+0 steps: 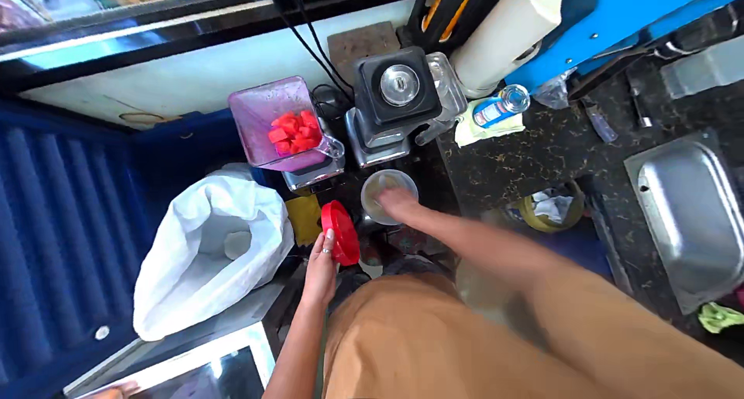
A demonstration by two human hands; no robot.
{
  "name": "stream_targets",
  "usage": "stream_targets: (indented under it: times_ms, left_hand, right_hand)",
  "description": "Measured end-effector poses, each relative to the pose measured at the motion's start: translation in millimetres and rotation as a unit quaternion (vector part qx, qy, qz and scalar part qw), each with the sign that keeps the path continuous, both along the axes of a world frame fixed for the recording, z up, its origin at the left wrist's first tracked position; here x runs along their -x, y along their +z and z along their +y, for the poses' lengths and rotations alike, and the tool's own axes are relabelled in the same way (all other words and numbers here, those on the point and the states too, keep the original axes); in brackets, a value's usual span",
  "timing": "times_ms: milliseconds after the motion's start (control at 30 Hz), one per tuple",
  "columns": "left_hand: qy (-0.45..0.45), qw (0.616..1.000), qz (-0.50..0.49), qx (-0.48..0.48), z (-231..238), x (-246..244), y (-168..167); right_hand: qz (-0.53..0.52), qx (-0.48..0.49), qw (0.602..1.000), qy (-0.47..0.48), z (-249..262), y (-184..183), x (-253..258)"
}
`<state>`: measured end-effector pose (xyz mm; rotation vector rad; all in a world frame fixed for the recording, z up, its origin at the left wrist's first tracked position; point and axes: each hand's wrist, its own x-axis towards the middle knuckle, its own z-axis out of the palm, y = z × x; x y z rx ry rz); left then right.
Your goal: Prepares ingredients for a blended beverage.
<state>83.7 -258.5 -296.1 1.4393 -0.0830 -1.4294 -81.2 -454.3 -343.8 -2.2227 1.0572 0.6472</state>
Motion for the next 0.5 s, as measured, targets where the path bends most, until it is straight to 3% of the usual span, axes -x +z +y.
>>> stream_targets:
  times_ms: [67,167,300,500]
  left_hand:
    - [0.015,0.999,0.031,-0.01,1.6,5.3,2.1]
    - [0.027,0.998,0.054,-0.017,9.7,9.4,2.1]
    - [0.035,0.996,0.081,-0.014,11.1,8.9,0.6]
    - [0.007,0.996,0.084,-0.006,1.1,20.2,-3.0]
  right_hand:
    - [0.062,0.034,0.995,0.071,-4.1,-33.0,-17.0]
    - [0.159,0.047,0.985,0.042,-0.1,-69.1,-25.7]
    - [0.221,0.075,0.962,0.14,-3.8,-75.5,-15.4]
    - [0.185,0.062,0.975,0.109,2.0,-68.7,-5.5]
